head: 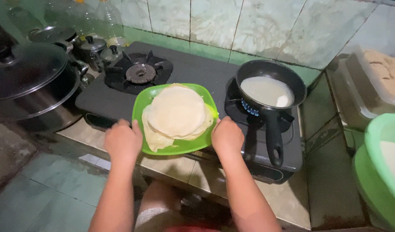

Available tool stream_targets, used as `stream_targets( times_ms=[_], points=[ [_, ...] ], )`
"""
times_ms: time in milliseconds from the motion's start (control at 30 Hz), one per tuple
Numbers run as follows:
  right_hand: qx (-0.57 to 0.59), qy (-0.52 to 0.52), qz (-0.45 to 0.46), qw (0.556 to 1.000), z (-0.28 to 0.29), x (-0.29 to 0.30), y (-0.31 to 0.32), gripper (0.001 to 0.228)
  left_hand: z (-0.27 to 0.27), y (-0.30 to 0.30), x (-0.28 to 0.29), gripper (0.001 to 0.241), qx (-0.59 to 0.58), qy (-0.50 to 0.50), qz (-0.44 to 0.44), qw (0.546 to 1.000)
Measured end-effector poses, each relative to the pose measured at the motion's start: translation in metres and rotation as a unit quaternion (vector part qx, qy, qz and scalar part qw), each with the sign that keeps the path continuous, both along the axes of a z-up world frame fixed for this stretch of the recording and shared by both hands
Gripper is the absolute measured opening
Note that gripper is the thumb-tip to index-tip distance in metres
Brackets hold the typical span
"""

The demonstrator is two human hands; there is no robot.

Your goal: Making thin pastry skins on a gas stove using batter and a frying pan.

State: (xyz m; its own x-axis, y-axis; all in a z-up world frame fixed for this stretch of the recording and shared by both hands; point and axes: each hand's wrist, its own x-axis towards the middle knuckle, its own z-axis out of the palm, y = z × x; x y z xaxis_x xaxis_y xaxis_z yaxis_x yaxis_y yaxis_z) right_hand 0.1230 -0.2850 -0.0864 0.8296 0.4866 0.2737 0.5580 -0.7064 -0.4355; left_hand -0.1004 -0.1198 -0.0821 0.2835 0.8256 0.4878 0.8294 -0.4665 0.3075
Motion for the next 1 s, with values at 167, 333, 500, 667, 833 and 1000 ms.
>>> stream_targets(
  times_ms=[167,333,500,667,833,1000],
  points=[
    [-0.033,0.058,0.021,0.998,-0.009,0.008,-0.002,0.036,-0.043,0.021,0.006,0.043,-0.138,-0.038,-0.016,0.990],
    [0.000,0.058,0.053,0.997,-0.025,0.004,0.006,0.037,-0.068,0.031,0.007,0.039,-0.140,-0.121,-0.051,0.981],
    [0.111,0.040,0.027,0.993,-0.043,0.003,0.023,0.036,-0.023,0.012,-0.003,0.031,-0.102,-0.189,-0.069,0.974],
    [0.204,-0.013,0.063,0.977,-0.008,0.006,0.064,0.034,0.006,0.067,-0.013,0.031,-0.027,-0.208,-0.084,0.974],
    [0.246,0.007,0.093,0.965,0.007,0.033,0.168,0.032,0.022,0.171,-0.011,0.032,0.027,-0.188,-0.084,0.978],
    [0.212,0.021,0.131,0.968,-0.006,0.058,0.270,0.024,0.006,0.284,0.005,0.035,0.069,-0.189,-0.076,0.977]
  ],
)
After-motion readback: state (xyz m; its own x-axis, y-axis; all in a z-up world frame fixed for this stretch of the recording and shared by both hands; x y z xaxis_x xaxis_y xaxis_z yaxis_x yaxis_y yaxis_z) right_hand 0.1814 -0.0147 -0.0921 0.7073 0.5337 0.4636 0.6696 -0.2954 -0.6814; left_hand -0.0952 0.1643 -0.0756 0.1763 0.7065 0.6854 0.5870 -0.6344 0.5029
